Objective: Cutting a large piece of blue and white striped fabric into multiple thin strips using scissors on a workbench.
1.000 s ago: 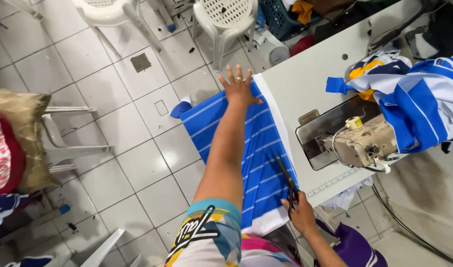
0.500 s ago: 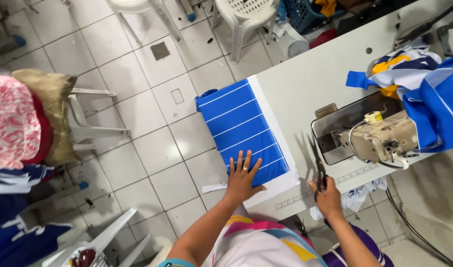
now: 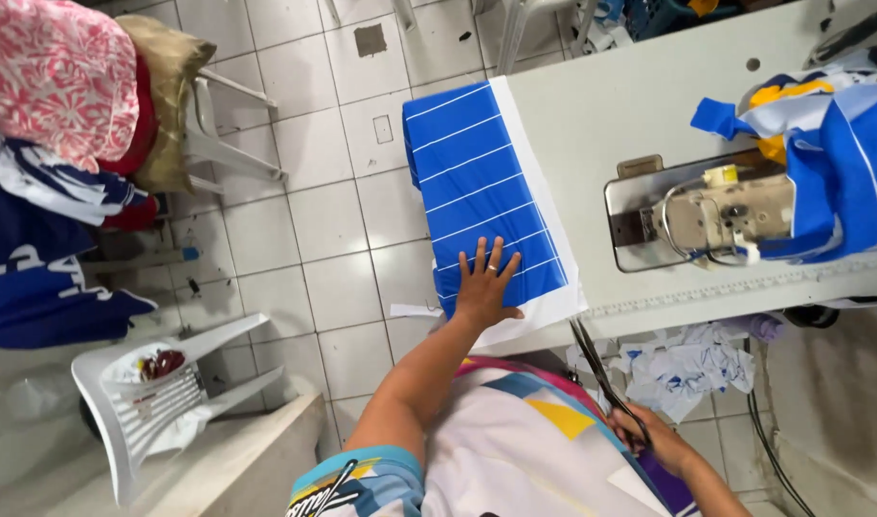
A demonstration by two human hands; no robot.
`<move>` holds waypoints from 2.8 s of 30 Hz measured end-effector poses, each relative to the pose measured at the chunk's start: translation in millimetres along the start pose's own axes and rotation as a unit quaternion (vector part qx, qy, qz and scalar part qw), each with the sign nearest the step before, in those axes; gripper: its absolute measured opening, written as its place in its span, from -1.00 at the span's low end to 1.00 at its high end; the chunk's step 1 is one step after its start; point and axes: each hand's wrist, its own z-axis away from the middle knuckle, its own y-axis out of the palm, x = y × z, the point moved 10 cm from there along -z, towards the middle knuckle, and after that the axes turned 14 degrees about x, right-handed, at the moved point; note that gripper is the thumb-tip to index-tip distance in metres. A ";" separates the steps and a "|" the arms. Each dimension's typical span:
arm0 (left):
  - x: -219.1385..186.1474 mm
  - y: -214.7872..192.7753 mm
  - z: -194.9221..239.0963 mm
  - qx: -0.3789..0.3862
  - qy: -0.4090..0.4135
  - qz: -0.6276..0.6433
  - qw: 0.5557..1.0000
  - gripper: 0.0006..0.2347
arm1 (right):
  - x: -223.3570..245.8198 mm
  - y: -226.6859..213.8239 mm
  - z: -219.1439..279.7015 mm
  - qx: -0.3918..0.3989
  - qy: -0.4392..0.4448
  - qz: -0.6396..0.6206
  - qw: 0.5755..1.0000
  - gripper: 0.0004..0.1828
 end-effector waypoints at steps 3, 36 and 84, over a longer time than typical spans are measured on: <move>-13.5 11.4 11.6 -0.007 -0.018 -0.018 1.000 -0.01 | 46.4 27.0 4.0 -0.022 0.053 0.141 0.988 -0.43; -10.2 -15.6 40.5 0.051 -0.029 0.053 0.997 -0.03 | 250.6 67.6 -55.3 -0.175 -0.004 0.385 0.906 -0.30; 5.1 -21.2 28.5 0.007 0.032 0.045 0.998 -0.09 | 457.0 51.1 -176.1 -0.256 -0.082 0.371 0.889 -0.48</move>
